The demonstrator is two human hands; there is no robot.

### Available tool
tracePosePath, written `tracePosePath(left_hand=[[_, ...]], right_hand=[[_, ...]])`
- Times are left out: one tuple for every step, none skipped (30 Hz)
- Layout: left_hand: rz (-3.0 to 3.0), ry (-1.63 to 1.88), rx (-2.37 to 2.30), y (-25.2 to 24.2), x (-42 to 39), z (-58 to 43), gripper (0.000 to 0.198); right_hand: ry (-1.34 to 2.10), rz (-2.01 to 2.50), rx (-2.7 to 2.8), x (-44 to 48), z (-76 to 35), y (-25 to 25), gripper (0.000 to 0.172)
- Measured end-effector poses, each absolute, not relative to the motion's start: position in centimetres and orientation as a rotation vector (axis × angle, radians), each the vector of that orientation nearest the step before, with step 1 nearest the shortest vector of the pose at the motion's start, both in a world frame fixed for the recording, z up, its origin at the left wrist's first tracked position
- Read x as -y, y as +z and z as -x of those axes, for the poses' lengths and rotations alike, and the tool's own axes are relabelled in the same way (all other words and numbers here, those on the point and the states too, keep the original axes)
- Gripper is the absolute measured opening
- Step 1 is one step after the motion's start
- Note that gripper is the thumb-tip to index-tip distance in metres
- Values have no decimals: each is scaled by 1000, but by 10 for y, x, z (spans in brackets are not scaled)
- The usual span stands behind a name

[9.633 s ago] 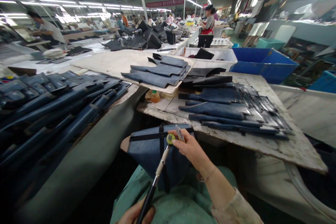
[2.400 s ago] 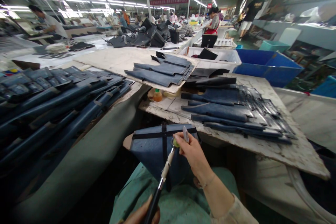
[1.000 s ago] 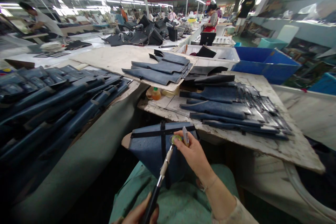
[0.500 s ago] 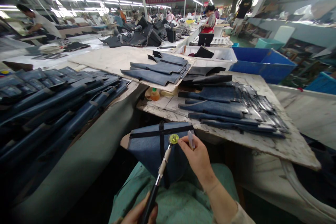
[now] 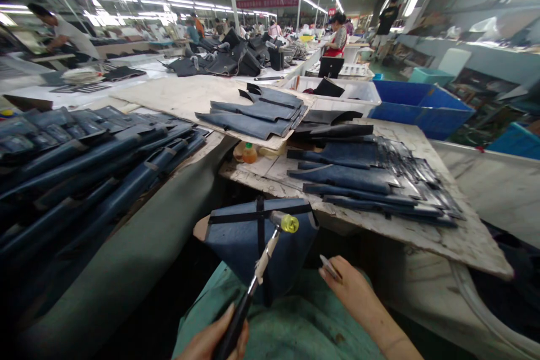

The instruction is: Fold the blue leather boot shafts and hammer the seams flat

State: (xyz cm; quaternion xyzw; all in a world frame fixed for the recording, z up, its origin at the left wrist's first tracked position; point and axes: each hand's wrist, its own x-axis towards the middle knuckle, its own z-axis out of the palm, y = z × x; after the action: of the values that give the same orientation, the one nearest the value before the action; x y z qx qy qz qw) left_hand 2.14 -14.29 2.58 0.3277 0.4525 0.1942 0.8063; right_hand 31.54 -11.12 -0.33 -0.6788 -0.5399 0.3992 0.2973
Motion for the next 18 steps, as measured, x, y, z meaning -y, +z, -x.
tracePosePath(left_hand=[[-702,441,-954,34,134,-18,60],[-722,462,-954,45,124,-13,60],[-764,466,-963,57,111,-7,59],[-847,497,-1019,69,97,0,57],[-950,518,-1107,82,81,6,54],[-1065,523,-1189,94,64,13,50],[-1188,505,-1256,103,46,19,47],[-1311,487,-1305,111,28,25,43],[-1447,464,-1337,115,9,29,39],[-1585,428,-1363,115,-10,32,35],[-1731,375,-1402,113,-28,32,32],[-1875,303,-1460,109,-47,31,31],[-2017,209,-1511,102,-64,28,32],[-2130,128,-1555,94,-81,24,33],[-2191,76,-1581,86,-96,18,34],[-2234,36,-1599,78,-109,11,35],[-2253,15,-1613,71,-121,4,36],[-2260,4,-1625,64,-131,-4,36]], right_hand=[[1078,1776,1422,115,-320,-8,26],[1104,1755,1395,117,-324,-12,27],[1139,1742,1358,119,-326,-14,29],[1181,1739,1314,120,-327,-14,31],[1229,1744,1255,121,-327,-12,32],[1279,1751,1172,120,-325,-8,34],[1326,1743,1067,119,-322,-2,37],[1370,1709,954,117,-317,5,39],[1411,1652,845,114,-312,13,41],[1450,1579,755,111,-306,22,42],[1489,1490,695,107,-300,31,42],[1533,1398,665,103,-294,39,41],[1577,1317,648,100,-290,47,39],[1617,1255,639,97,-286,52,37],[1648,1211,632,94,-282,57,36],[1673,1178,629,91,-280,59,35],[1692,1156,628,89,-279,61,34],[1704,1142,630,88,-278,62,34]])
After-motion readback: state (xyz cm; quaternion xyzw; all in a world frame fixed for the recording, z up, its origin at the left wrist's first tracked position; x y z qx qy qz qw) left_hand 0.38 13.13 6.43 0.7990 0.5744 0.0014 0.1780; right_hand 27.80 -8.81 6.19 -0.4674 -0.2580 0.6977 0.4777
